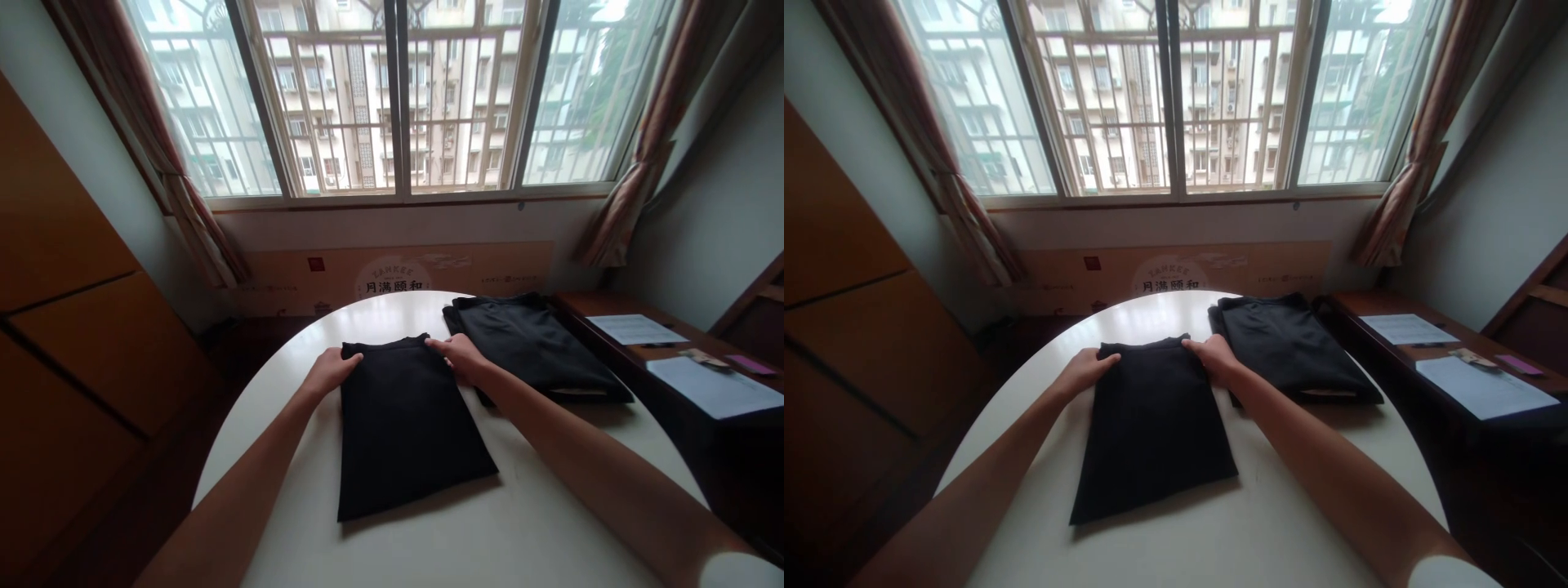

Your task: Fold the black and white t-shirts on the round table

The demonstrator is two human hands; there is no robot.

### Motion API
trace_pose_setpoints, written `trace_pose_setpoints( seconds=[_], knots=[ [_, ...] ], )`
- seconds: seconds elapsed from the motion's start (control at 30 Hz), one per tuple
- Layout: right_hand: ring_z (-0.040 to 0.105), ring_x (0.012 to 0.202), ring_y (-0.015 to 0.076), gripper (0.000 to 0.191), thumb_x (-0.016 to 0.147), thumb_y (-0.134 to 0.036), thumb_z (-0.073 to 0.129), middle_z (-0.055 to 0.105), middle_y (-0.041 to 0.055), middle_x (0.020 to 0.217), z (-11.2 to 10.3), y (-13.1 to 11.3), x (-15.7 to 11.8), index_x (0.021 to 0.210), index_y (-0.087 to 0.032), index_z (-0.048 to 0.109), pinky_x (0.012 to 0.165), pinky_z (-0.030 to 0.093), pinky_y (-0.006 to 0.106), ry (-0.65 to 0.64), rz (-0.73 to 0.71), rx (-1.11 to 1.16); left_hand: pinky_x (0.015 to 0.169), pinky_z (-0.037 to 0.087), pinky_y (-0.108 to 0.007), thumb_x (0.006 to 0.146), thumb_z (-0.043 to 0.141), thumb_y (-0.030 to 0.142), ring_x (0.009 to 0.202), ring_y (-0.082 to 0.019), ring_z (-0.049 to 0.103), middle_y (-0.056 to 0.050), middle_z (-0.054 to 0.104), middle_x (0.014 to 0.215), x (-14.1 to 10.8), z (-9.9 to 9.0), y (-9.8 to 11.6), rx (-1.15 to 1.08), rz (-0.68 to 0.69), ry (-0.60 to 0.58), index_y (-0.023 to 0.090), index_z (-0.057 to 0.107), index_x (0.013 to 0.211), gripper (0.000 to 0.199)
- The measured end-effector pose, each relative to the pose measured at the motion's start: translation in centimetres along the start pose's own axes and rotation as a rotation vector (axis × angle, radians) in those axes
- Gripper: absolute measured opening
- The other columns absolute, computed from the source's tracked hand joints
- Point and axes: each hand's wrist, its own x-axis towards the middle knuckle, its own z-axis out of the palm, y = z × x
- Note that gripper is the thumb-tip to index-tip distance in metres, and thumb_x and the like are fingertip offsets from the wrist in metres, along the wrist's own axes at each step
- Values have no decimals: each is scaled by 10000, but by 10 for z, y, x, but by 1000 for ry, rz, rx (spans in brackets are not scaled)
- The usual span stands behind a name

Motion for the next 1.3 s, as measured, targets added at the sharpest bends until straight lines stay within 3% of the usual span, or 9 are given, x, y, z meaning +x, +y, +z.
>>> trace_pose_setpoints(
  seconds=[0.13, 0.27, 0.4, 0.57, 0.73, 0.87, 1.07, 1.2, 1.3],
  knots=[
    [530, 538, 161, 427, 670, -432, 947, 529, -26, 525, 5, 0, -7, 733, -184, 606, 468, 350, 253, 4, -4, -34, 665, 463, -332, 751, 650, 468, 791, -299, 706, -70, 754, 783, -3, -1, 0, -72, 86, -9, 200, 695, 718, 274],
    [608, 642, 173, 265, 670, -251, 886, 612, -18, 599, 14, -1, -12, 715, -177, 635, 530, 397, 229, -16, -27, 6, 696, 503, -329, 725, 674, 438, 805, -273, 701, -60, 758, 834, -9, -1, 10, -353, 75, 32, 177, 706, 828, 282],
    [682, 743, 191, 177, 756, -268, 815, 715, 6, 743, 17, -6, -17, 811, -185, 669, 603, 502, 230, -49, -19, 109, 674, 517, -311, 741, 763, 477, 742, -227, 682, -49, 734, 796, -20, -3, 22, -642, -23, -108, 148, 694, 870, 360],
    [738, 741, 215, 219, 793, -301, 821, 776, 80, 848, 10, -11, -24, 881, -154, 684, 661, 621, 302, -200, 97, 236, 743, 588, -327, 718, 907, 441, 888, -267, 746, -118, 781, 1007, -32, -10, 27, -859, -48, -442, 134, 732, 1069, 498],
    [726, 639, 196, 202, 749, -138, 799, 740, 53, 740, -2, -24, -33, 882, -159, 648, 580, 624, 278, -246, 137, 292, 720, 609, -346, 761, 869, 350, 828, -263, 746, -118, 783, 958, -38, -15, 38, -939, -71, -430, 143, 741, 1014, 351],
    [720, 622, 210, 333, 713, -133, 843, 723, 31, 746, -36, -55, -50, 956, -182, 621, 571, 628, 311, -146, 61, 277, 813, 615, -368, 763, 843, 339, 939, -273, 748, -102, 781, 1030, -46, -10, 61, -965, 13, -331, 161, 727, 1048, 356],
    [715, 635, 218, 337, 673, -212, 859, 748, 40, 786, -122, -90, -84, 957, -178, 681, 541, 586, 291, 19, -158, 156, 837, 599, -413, 694, 902, 428, 1014, -310, 721, -89, 761, 1042, -60, 14, 109, -885, 168, -303, 152, 722, 1084, 510],
    [703, 625, 205, 299, 641, -238, 853, 750, 43, 784, -174, -98, -98, 891, -178, 702, 560, 575, 288, 93, -272, 134, 789, 575, -363, 735, 863, 334, 908, -255, 717, -69, 738, 944, -53, 29, 160, -957, 267, -307, 140, 717, 1003, 362],
    [665, 577, 175, 240, 661, -200, 820, 733, 40, 752, -209, -107, -95, 862, -190, 690, 525, 541, 263, 210, -307, 119, 727, 547, -309, 756, 812, 214, 790, -193, 689, -45, 700, 846, -34, 40, 209, -1017, 342, -334, 138, 698, 940, 230]
  ],
)
